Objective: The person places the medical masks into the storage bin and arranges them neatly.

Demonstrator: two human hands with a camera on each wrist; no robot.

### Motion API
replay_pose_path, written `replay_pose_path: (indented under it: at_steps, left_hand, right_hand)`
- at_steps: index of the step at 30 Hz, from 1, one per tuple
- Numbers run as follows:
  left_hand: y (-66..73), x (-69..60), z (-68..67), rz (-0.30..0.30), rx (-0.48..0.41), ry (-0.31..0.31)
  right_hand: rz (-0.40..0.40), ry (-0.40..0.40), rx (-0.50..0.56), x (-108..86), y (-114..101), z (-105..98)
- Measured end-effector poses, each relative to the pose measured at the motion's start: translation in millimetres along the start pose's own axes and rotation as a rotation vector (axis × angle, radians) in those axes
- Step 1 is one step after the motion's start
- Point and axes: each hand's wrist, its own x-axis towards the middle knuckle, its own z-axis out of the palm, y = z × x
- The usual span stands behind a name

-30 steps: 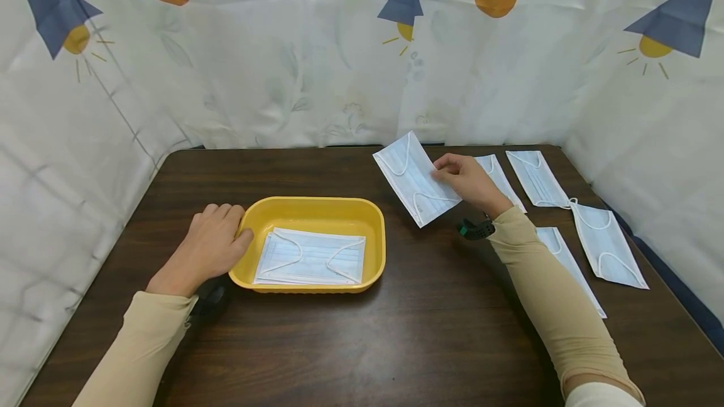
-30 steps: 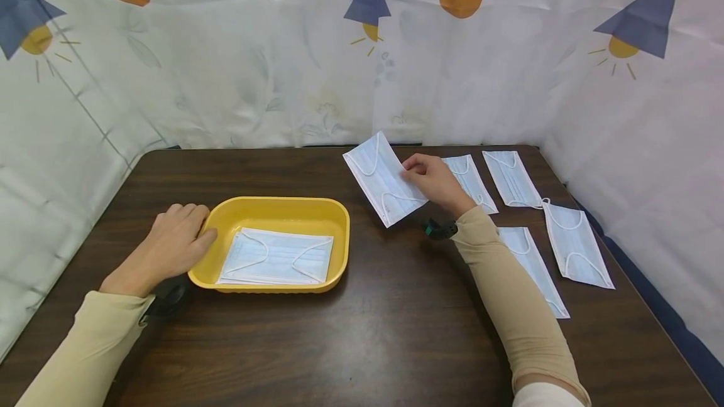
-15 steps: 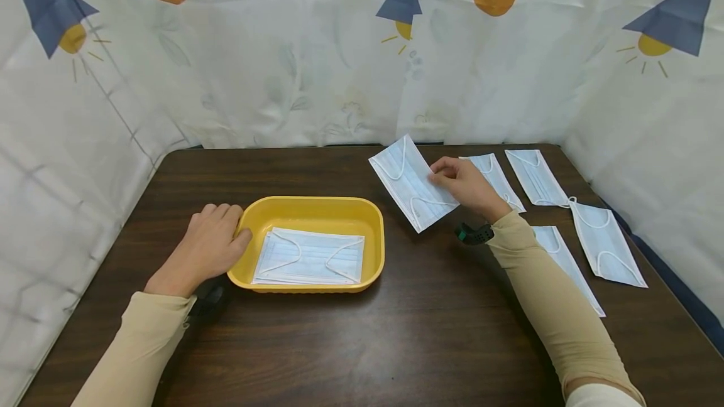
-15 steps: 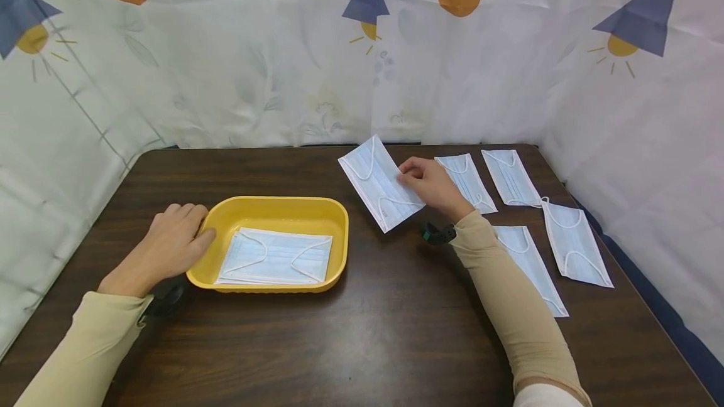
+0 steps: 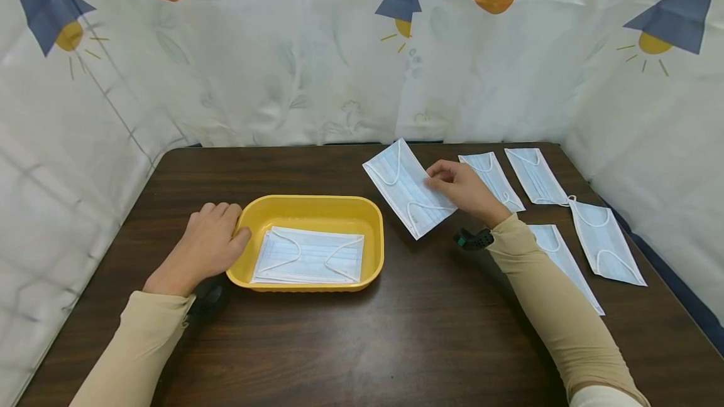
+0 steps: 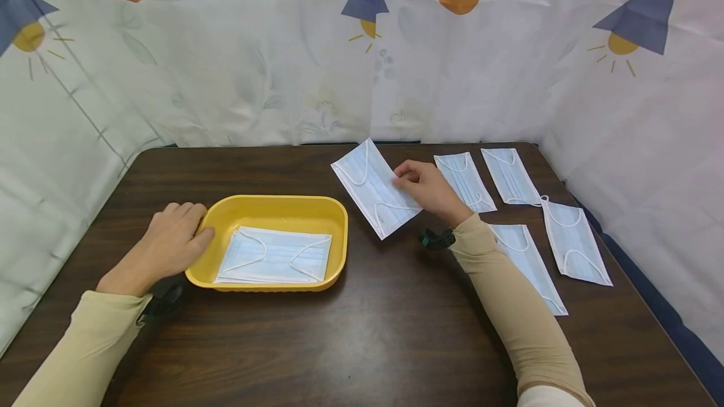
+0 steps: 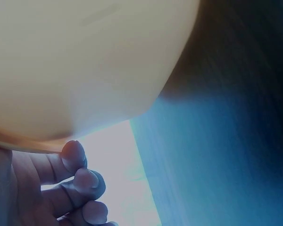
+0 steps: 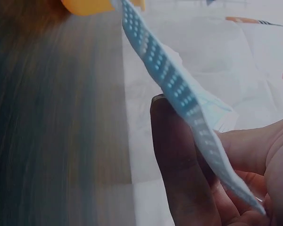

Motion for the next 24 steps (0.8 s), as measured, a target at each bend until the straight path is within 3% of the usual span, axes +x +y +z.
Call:
replay_pose_path:
  at_steps: [24]
  left_hand:
    - [-1.2, -0.1, 1.4, 0.009, 0.002, 0.02]
  right_hand:
    - [-0.055, -0.051, 0.046, -9.7, -22, 4]
